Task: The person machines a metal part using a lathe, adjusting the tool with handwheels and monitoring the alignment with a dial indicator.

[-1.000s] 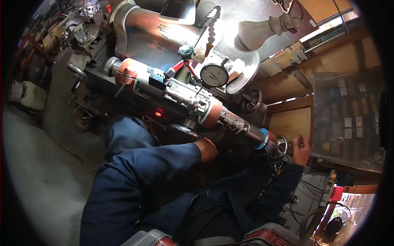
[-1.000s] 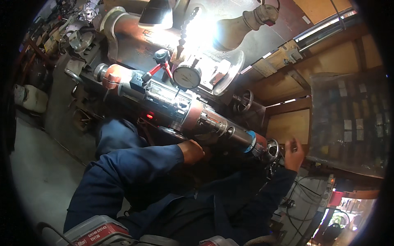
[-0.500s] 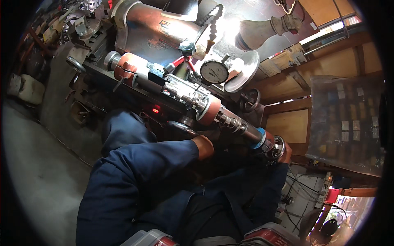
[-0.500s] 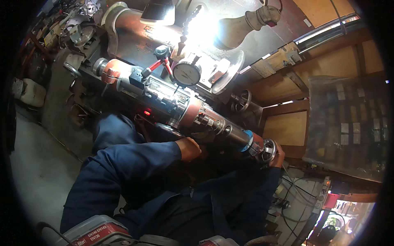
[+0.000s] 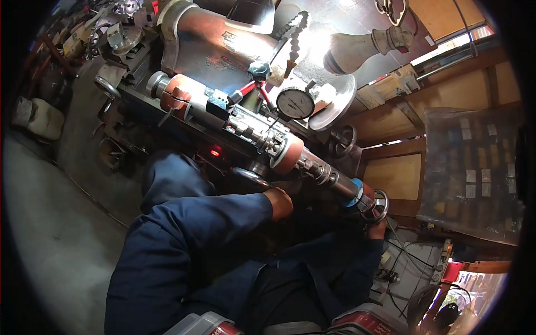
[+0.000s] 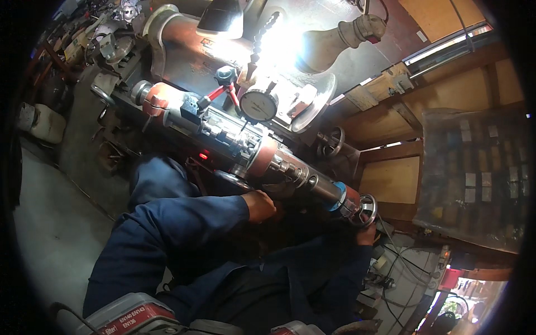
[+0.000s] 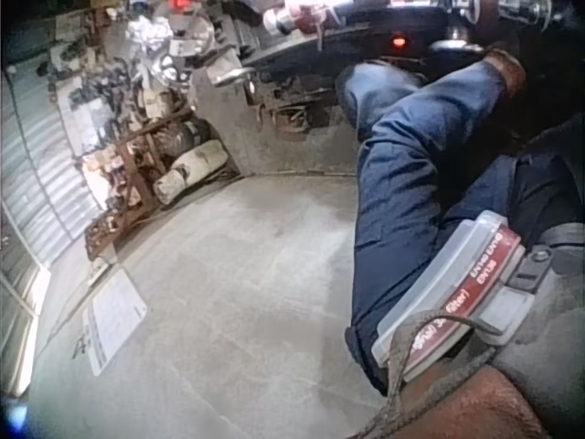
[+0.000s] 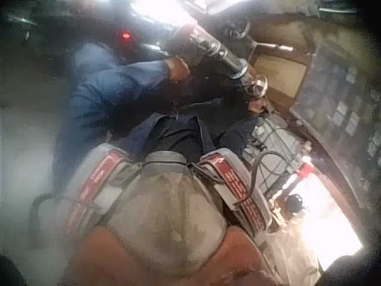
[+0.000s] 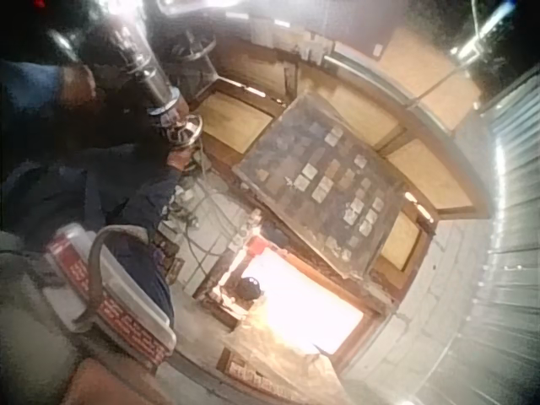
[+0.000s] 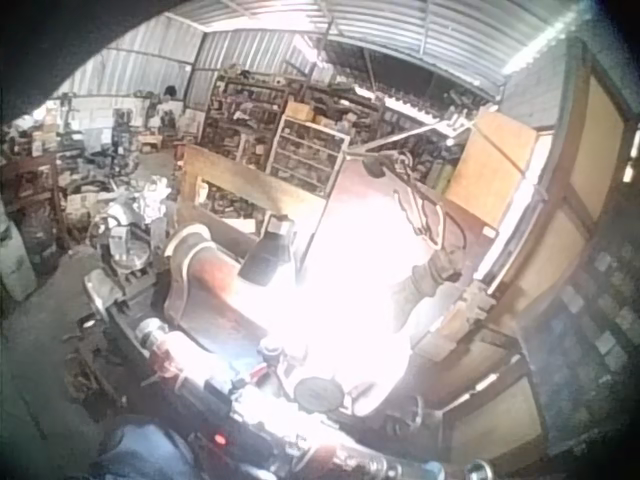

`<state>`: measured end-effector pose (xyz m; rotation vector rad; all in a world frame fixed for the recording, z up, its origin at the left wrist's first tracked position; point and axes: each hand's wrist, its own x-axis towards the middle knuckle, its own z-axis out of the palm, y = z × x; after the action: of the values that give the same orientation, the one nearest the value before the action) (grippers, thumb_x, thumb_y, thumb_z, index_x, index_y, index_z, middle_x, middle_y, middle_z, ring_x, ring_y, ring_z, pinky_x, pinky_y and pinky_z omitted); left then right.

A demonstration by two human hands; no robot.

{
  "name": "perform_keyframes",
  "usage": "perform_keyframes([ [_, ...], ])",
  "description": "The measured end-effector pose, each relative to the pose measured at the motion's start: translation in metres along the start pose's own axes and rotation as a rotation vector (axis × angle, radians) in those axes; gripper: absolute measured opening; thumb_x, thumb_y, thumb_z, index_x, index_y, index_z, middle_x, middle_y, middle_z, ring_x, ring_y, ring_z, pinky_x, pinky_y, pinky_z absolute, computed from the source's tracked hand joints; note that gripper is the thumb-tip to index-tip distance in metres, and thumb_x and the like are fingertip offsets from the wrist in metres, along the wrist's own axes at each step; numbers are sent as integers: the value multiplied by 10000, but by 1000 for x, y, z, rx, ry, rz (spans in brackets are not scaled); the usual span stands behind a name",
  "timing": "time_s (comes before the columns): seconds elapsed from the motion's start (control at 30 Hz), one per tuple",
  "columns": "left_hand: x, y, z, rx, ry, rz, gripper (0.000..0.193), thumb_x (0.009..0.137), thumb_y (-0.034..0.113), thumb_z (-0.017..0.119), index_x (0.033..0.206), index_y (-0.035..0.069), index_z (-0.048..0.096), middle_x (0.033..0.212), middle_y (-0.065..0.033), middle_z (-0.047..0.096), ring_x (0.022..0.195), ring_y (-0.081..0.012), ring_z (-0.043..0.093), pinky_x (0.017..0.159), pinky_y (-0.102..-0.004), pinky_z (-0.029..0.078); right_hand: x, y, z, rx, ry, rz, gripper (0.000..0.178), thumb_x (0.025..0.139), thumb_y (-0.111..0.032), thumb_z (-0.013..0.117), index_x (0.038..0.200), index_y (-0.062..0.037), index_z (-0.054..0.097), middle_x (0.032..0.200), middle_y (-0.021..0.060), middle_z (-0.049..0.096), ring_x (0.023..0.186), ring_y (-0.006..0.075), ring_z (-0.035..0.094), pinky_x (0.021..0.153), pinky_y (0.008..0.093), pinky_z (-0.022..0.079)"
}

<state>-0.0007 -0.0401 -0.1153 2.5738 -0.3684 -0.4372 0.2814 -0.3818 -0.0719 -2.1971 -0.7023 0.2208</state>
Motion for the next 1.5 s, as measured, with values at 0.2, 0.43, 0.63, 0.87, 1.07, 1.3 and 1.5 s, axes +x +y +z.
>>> perform_keyframes([
  [0.2, -3, 3, -3, -5, -51, -79, 237, 697, 152, 678, 915, 77, 737, 962, -146, 708, 916, -305, 687, 755, -414, 545, -25, -20, -8, -193, -138, 64, 248, 895, -89, 617, 1125, 1, 641, 1006, 53, 680, 905, 121, 607, 778, 300, 480],
  [0.43, 1, 0, -1, 1, -79, -38, 250, 698, 150, 663, 927, 82, 737, 968, -137, 710, 905, -310, 689, 742, -419, 549, -28, -73, -21, 51, -25, 56, 243, 937, -163, 614, 1098, 19, 630, 974, 52, 667, 889, 116, 589, 802, 263, 458],
  [0.63, -4, 2, -4, -4, -50, -30, 251, 701, 177, 739, 896, 25, 698, 899, -150, 707, 877, -314, 691, 730, -413, 547, -12, -69, -20, 164, 67, -11, 248, 962, -182, 573, 1094, 20, 629, 987, 60, 664, 888, 115, 595, 807, 251, 467],
  [0.87, -1, 2, -2, 4, -51, -53, 214, 723, 142, 631, 902, 104, 742, 960, -117, 714, 919, -303, 688, 748, -407, 548, 9, -81, -12, 210, 160, 21, 271, 973, -212, 561, 1079, 24, 639, 982, 63, 662, 898, 130, 602, 816, 273, 485],
  [1.07, -7, 3, -6, -1, 14, -37, 204, 705, 156, 710, 860, 24, 699, 865, -156, 704, 857, -312, 691, 719, -410, 550, 34, -69, -13, 51, 168, 18, 259, 970, -217, 564, 1058, 8, 658, 960, 68, 671, 901, 133, 602, 808, 277, 480],
  [1.3, -5, 3, -5, -3, -23, -48, 220, 716, 158, 693, 900, 37, 683, 870, -146, 699, 865, -317, 686, 723, -418, 548, 39, -189, 4, -890, 202, 225, 329, 940, -252, 604, 1150, -1, 576, 1005, 106, 642, 928, 218, 591, 849, 324, 459],
  [1.5, 0, -5, 5, -7, -43, -36, 304, 762, 195, 681, 1027, 51, 650, 909, -141, 687, 894, -319, 674, 740, -427, 543, 41, -284, 79, -116, 18, -475, 131, 921, -137, 573, 1021, -52, 564, 919, 116, 588, 873, 261, 577, 807, 350, 450],
])
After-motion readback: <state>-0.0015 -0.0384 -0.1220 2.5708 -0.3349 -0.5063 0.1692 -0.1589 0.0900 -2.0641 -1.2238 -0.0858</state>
